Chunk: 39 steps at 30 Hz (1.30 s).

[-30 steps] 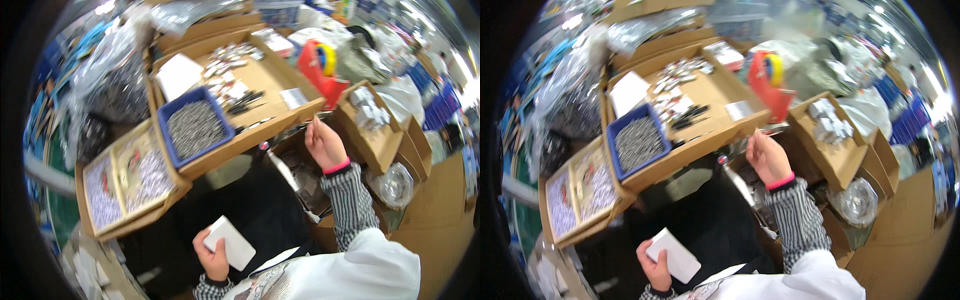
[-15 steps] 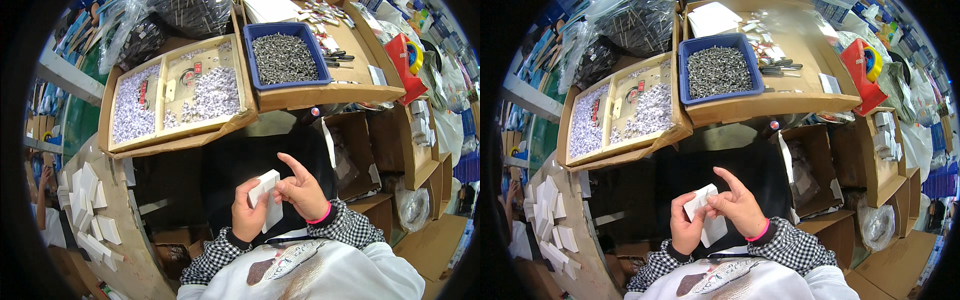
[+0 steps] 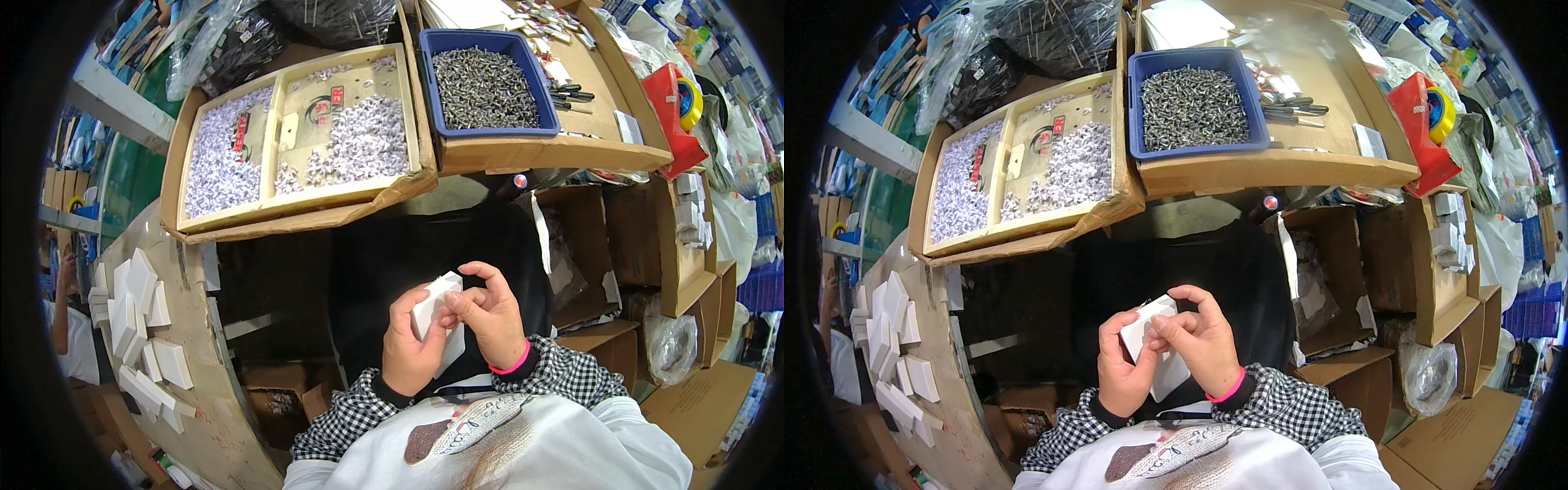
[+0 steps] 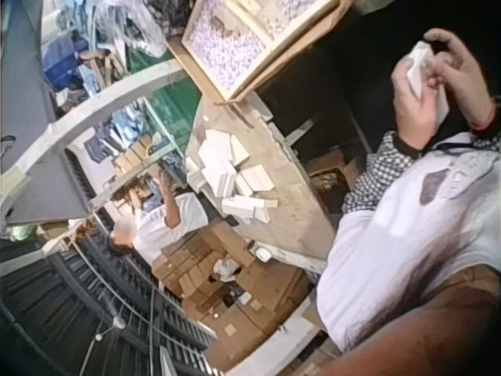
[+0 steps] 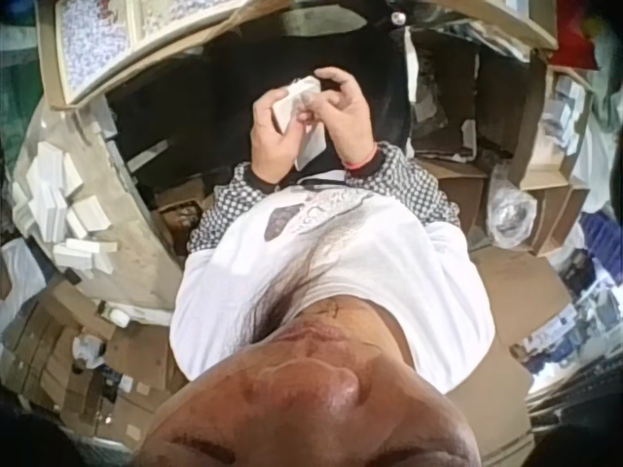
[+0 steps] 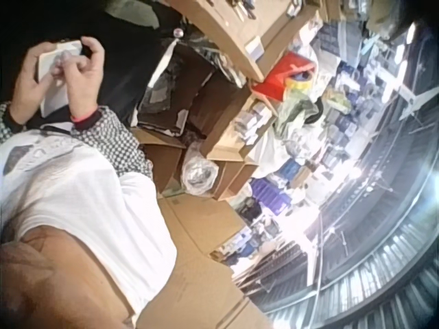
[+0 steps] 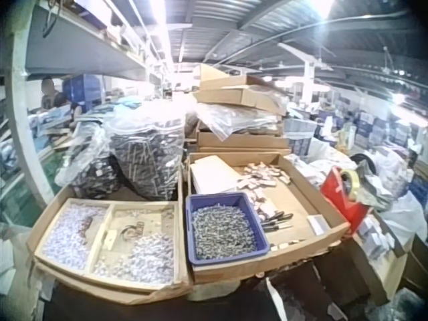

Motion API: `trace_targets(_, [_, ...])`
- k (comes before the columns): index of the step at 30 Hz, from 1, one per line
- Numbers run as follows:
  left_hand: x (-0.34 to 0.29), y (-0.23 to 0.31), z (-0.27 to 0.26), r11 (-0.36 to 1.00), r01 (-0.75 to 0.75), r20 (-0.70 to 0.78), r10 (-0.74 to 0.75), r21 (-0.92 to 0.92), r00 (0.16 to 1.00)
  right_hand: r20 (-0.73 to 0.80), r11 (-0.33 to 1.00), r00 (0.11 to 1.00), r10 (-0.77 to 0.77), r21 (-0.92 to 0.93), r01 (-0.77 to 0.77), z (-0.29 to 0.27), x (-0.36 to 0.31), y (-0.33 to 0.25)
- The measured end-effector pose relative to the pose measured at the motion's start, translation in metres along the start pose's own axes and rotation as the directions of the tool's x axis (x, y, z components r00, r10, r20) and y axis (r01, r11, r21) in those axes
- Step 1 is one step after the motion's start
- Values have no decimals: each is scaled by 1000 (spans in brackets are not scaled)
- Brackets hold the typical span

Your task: The person assembles small electronic components into white boxes. They pick up components from trays, place them into the boxes, and seal the boxes with tape. The process is repeated multiple times throughout the video.

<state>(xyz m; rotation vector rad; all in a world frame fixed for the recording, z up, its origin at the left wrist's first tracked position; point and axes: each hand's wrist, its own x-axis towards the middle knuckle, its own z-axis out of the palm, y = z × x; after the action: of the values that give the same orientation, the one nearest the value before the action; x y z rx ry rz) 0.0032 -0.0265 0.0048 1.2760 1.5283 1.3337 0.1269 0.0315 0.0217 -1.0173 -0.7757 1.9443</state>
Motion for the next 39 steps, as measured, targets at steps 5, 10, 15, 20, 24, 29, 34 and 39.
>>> trace_targets(5, [1, 3, -1, 1000, 4, -12, -4, 9, 1000, -8, 1000, 1000, -4, -21, 4, 1, 1, -1])
trace_targets(10, [7, 8, -7, 994, -44, 58, 38, 95, 998, 4, 999, 1000, 18, -41, -17, 1, 3, -3])
trace_targets(15, [14, 14, -14, 956, -119, 126, 88, 267, 988, 19, 996, 998, 62, -65, -61, 3, 4, -5])
trace_targets(20, [11, 17, -19, 962, 157, 144, -192, 225, 971, 30, 958, 968, 250, -153, -243, -2, 6, -15])
trace_targets(24, [8, 14, -21, 978, 122, 174, -151, 170, 973, 29, 842, 934, 356, -444, -307, -14, 10, -20])
trace_targets(29, [12, 2, -31, 994, 78, 134, -67, -80, 989, 100, 578, 962, 254, -813, -68, -22, 0, -3])
trace_targets(34, [11, -9, -25, 995, 96, 69, -97, 11, 993, 320, 447, 947, -15, -845, 292, -39, -1, 14])
trace_targets(39, [38, 0, -28, 991, 31, 178, -54, 133, 982, 347, 684, 933, -98, -658, 317, -45, 15, 11])
